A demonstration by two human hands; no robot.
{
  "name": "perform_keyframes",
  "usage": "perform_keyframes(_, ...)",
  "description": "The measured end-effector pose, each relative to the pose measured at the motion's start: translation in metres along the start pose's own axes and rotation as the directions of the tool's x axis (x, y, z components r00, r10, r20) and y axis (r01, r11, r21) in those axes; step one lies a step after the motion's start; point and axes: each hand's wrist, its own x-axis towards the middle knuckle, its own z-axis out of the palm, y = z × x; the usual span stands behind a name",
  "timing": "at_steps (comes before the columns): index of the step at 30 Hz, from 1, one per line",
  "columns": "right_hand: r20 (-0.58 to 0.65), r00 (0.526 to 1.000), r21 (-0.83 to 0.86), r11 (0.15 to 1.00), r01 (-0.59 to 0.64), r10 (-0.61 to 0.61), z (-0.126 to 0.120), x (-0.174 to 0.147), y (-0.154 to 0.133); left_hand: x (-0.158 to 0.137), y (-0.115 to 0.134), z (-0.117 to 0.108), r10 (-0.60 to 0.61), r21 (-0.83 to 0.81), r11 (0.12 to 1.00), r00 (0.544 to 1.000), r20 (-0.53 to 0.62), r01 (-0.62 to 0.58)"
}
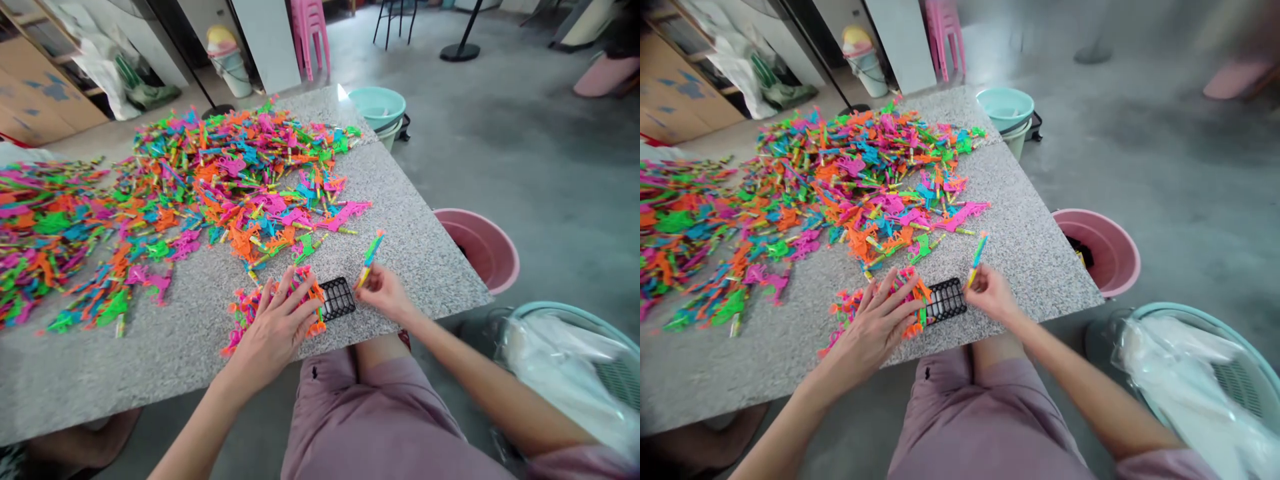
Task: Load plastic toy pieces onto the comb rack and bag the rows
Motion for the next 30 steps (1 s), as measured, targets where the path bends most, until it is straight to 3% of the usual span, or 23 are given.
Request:
perform_keyframes(2,0.035,0.999,0.182,0.982,-0.042,0.037,0.033,-0.023,-0.005,0.0,0.0,0.0,-0.002,-0.005,1.0,1.0,0.012,0.002)
perform_keyframes(3,0.03,0.999,0.163,0.986,-0.025,0.021,0.046,-0.03,-0.007,0.0,-0.001,0.001,-0.003,-0.004,1.0,1.0,0.012,0.003)
perform_keyframes(7,-0.036,0.977,-0.191,0.961,0.199,-0.209,0.069,-0.035,-0.006,-0.001,-0.001,0.001,-0.005,0.011,1.0,1.0,0.01,0.005)
perform_keyframes(11,0.016,0.946,-0.375,0.875,0.307,-0.325,0.061,-0.026,-0.005,-0.001,-0.001,0.002,-0.009,0.0,1.0,1.0,0.013,0.009)
perform_keyframes(17,0.287,0.921,-0.554,0.738,0.384,-0.263,0.064,-0.022,-0.025,0.0,-0.001,0.002,-0.001,0.015,1.0,1.0,-0.007,0.001)
perform_keyframes(21,0.328,0.916,-0.559,0.734,0.385,-0.23,0.058,-0.017,-0.03,-0.003,-0.001,-0.001,0.037,0.053,0.998,0.999,0.027,-0.038)
perform_keyframes(23,0.418,0.882,-0.482,0.77,0.418,-0.217,0.04,0.003,-0.03,-0.004,-0.002,-0.003,0.044,0.053,0.998,0.998,0.036,-0.046)
perform_keyframes(24,0.416,0.888,-0.463,0.795,0.392,-0.196,0.027,0.019,-0.03,-0.004,-0.003,-0.005,0.046,0.047,0.998,0.998,0.038,-0.048)
perform_keyframes(25,0.386,0.907,-0.454,0.821,0.346,-0.168,0.015,0.037,-0.031,-0.004,-0.003,-0.006,0.045,0.039,0.998,0.998,0.042,-0.047)
perform_keyframes(26,0.245,0.962,-0.493,0.839,0.228,-0.117,0.003,0.059,-0.031,-0.004,-0.003,-0.007,0.041,0.032,0.999,0.998,0.05,-0.043)
perform_keyframes(27,0.132,0.987,-0.519,0.841,0.151,-0.096,-0.007,0.08,-0.032,-0.003,-0.003,-0.009,0.032,0.024,0.999,0.998,0.055,-0.033)
perform_keyframes(29,-0.051,0.997,-0.531,0.847,0.016,-0.05,-0.019,0.12,-0.031,-0.003,-0.003,-0.012,0.005,0.005,1.0,0.997,0.079,-0.006)
perform_keyframes(30,-0.081,0.996,-0.517,0.856,-0.013,-0.033,-0.022,0.136,-0.031,-0.003,-0.002,-0.014,-0.005,-0.006,1.0,0.996,0.093,0.006)
